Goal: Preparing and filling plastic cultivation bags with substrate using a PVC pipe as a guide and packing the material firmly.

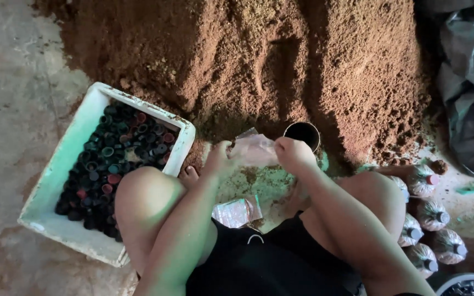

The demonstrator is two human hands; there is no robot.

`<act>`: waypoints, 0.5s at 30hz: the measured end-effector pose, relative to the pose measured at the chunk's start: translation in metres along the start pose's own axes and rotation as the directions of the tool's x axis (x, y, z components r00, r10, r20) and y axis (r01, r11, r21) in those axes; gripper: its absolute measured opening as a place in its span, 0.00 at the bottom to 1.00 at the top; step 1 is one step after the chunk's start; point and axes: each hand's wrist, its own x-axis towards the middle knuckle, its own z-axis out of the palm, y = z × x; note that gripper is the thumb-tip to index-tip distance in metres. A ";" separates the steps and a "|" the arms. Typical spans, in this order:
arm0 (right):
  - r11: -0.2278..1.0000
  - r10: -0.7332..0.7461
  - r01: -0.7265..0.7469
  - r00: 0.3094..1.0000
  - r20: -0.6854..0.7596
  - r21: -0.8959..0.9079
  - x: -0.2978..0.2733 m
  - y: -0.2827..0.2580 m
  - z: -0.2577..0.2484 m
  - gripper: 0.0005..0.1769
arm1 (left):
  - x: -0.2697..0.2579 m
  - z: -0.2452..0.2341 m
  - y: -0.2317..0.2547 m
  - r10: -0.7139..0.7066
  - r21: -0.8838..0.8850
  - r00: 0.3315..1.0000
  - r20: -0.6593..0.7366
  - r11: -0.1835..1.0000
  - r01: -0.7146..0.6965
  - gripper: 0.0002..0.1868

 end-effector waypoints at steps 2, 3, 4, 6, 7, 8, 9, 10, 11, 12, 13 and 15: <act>0.999 0.006 -0.006 1.000 -0.016 0.044 0.013 0.013 0.009 0.14 | 0.012 0.012 -0.008 -0.008 -0.057 0.995 0.096 0.998 0.013 0.48; 0.996 0.015 -0.012 0.999 -0.030 0.089 0.019 0.020 0.013 0.14 | 0.018 0.020 -0.012 -0.012 -0.111 0.981 0.192 0.993 0.034 0.56; 0.996 0.019 -0.016 0.999 -0.033 0.088 0.019 0.021 0.010 0.14 | 0.040 0.041 -0.028 -0.009 -0.110 0.981 0.196 0.993 0.031 0.56; 0.986 0.027 -0.025 1.000 -0.013 0.162 0.021 0.022 0.007 0.15 | 0.087 0.083 -0.060 -0.070 -0.331 0.971 0.229 0.932 0.146 0.50; 0.986 0.035 -0.032 0.999 -0.015 0.162 0.017 0.018 -0.002 0.15 | 0.063 0.068 -0.016 -0.067 -0.330 0.969 0.236 0.933 0.145 0.50; 0.975 0.005 0.004 0.999 -0.042 0.221 0.013 0.015 -0.011 0.17 | 0.036 0.053 0.029 -0.075 -0.462 0.972 0.225 0.870 0.174 0.40; 0.959 -0.020 0.040 0.997 -0.073 0.281 0.009 0.011 -0.019 0.20 | 0.005 0.037 0.073 -0.085 -0.580 0.973 0.217 0.790 0.199 0.33; 0.958 -0.010 0.031 0.997 -0.075 0.284 0.011 0.017 -0.028 0.20 | 0.023 0.051 0.057 -0.083 -0.575 0.971 0.225 0.793 0.201 0.33; 0.959 0.078 -0.038 0.988 -0.134 0.282 0.014 0.022 -0.037 0.18 | 0.041 0.064 0.040 -0.075 -0.619 0.975 0.209 0.762 0.191 0.36; 0.953 0.165 -0.106 0.967 -0.192 0.285 0.017 0.026 -0.045 0.18 | 0.059 0.076 0.024 -0.068 -0.660 0.979 0.193 0.729 0.181 0.41; 0.950 0.175 -0.113 0.965 -0.196 0.290 0.024 0.042 -0.047 0.18 | 0.074 0.085 0.021 -0.063 -0.654 0.978 0.199 0.735 0.181 0.41; 0.948 0.305 -0.270 0.924 -0.229 0.171 0.038 0.075 -0.052 0.31 | 0.103 0.107 0.017 -0.022 -0.820 0.977 0.212 0.539 0.190 0.30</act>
